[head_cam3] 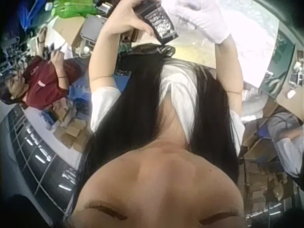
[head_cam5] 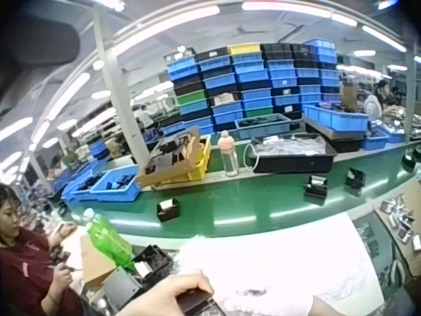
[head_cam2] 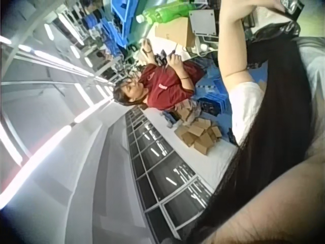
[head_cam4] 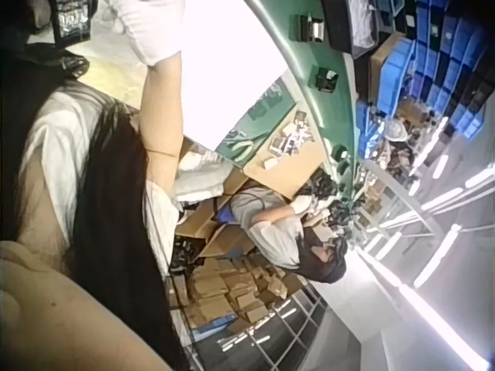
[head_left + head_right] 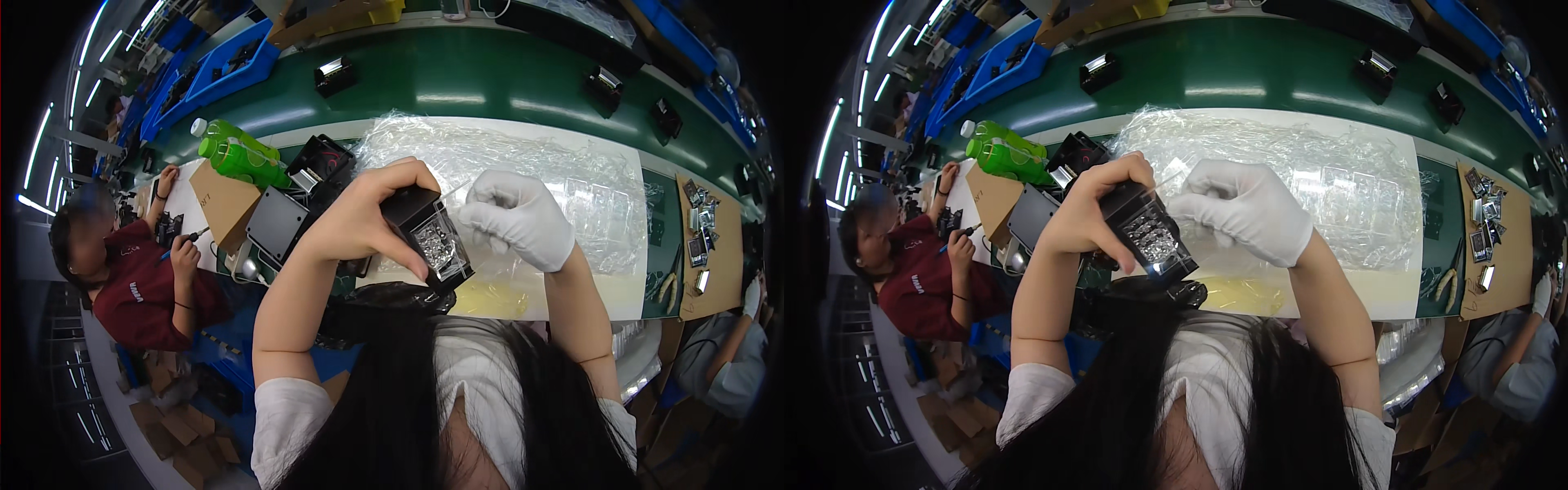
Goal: The person peels protective film from transparent plates and inserts the plates into black device housings, placing the assembled housings onto the assembly table.
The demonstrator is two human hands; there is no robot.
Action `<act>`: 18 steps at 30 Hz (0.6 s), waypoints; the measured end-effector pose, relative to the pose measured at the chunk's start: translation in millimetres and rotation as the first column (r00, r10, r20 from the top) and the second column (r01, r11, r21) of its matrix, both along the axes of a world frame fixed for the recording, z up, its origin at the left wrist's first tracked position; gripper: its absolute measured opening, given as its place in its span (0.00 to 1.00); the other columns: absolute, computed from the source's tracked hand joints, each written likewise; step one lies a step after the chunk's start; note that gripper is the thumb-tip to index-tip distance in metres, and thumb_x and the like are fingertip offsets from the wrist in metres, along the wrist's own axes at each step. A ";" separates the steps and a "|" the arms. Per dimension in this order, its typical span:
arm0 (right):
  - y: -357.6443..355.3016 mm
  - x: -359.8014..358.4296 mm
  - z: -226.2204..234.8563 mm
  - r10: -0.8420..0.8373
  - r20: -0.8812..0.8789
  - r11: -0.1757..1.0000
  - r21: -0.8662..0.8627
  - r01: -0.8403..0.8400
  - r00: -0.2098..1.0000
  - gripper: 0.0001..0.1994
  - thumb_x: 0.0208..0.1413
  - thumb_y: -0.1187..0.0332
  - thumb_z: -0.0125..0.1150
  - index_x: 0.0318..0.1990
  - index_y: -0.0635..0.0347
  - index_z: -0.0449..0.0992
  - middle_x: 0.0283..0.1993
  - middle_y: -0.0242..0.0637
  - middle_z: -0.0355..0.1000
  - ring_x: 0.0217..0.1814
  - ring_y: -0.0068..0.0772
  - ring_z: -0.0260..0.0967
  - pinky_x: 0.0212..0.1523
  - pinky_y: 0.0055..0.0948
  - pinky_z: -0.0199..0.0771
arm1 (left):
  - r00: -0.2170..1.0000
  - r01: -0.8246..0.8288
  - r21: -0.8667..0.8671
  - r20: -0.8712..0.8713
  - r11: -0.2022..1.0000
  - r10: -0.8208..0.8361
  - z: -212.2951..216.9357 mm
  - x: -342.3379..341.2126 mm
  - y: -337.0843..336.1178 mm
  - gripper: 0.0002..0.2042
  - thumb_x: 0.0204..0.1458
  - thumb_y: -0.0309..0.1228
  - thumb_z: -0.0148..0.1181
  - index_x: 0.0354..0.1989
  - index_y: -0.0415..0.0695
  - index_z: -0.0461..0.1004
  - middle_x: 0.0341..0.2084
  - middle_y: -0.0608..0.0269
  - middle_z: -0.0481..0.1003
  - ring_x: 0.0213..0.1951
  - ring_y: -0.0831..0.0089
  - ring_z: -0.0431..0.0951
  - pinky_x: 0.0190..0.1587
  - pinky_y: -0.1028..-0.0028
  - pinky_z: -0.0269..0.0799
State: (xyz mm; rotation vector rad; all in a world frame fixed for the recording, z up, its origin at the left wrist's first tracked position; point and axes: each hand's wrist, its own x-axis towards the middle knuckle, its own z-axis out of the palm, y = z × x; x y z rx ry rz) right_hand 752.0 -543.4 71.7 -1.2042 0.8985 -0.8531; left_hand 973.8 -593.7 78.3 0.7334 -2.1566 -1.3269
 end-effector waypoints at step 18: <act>-55.9 -14.2 -49.4 -0.733 -0.458 0.538 -0.843 0.018 0.502 0.27 0.49 0.57 0.68 0.55 0.62 0.71 0.48 0.44 0.74 0.45 0.45 0.73 0.46 0.40 0.75 | 0.894 -0.294 -0.821 -0.055 0.489 0.444 -43.7 -73.0 -136.0 0.13 0.60 0.41 0.53 0.37 0.42 0.72 0.35 0.60 0.73 0.35 0.66 0.71 0.41 0.71 0.68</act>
